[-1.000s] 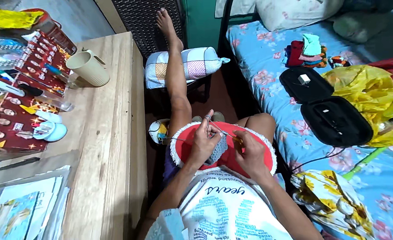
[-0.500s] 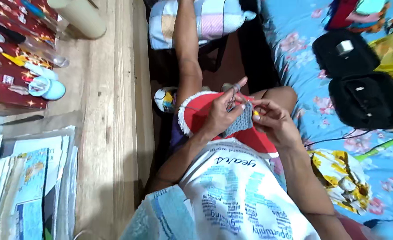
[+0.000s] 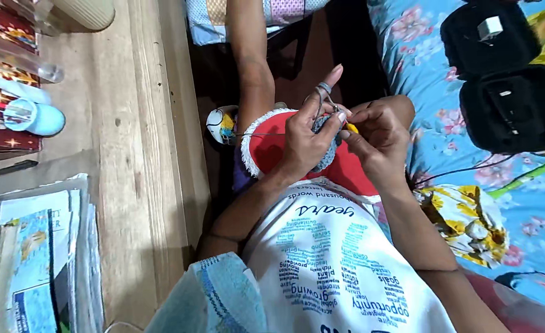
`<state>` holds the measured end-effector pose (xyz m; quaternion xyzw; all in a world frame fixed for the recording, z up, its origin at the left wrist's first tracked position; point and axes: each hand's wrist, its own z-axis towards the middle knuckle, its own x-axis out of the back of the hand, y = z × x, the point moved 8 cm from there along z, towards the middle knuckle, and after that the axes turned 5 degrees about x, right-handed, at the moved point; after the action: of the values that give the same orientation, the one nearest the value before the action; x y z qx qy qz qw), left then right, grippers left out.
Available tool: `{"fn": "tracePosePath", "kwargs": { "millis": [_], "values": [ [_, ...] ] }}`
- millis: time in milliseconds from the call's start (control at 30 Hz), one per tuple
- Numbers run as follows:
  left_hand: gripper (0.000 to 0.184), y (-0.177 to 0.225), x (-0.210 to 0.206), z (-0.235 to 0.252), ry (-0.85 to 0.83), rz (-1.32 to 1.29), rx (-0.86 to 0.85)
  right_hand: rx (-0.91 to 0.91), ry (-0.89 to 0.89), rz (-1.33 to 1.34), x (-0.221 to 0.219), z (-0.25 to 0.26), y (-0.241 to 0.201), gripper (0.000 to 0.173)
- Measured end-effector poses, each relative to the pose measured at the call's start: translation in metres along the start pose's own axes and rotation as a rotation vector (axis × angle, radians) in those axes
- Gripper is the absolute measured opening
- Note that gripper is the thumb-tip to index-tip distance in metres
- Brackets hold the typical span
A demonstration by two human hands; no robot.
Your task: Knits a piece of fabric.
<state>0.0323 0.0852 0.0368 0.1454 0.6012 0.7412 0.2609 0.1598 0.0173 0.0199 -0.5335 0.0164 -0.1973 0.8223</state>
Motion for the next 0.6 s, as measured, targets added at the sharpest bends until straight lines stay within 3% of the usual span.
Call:
{"fn": "tracePosePath", "kwargs": {
  "millis": [100,200,300,333,400,467,533,600],
  "values": [
    [0.058,0.001,0.002,0.003,0.015,0.020,-0.016,-0.070,0.033,0.157,-0.002,0.003,0.005,0.027],
    [0.049,0.001,0.002,0.004,0.070,0.089,-0.088,-0.178,0.086,0.260,0.000,-0.002,0.011,0.030],
    [0.040,0.001,0.001,0.000,0.099,0.130,-0.132,-0.174,0.091,0.297,0.001,-0.001,0.001,0.026],
    [0.044,0.003,-0.001,-0.003,0.082,0.137,-0.136,-0.158,0.089,0.288,0.001,-0.001,-0.005,0.025],
    [0.051,0.009,-0.005,-0.005,0.041,0.131,-0.113,-0.039,0.073,0.185,0.004,-0.004,-0.017,0.022],
    [0.054,0.014,-0.009,-0.007,0.016,0.142,-0.122,0.213,0.045,-0.074,0.006,-0.008,-0.031,0.017],
    [0.050,0.020,-0.013,-0.011,0.038,0.277,-0.234,0.407,0.055,-0.357,0.005,-0.009,-0.046,0.014],
    [0.039,0.026,-0.019,-0.019,0.108,0.440,-0.406,0.387,0.084,-0.406,0.005,-0.009,-0.052,0.014]
  ]
}}
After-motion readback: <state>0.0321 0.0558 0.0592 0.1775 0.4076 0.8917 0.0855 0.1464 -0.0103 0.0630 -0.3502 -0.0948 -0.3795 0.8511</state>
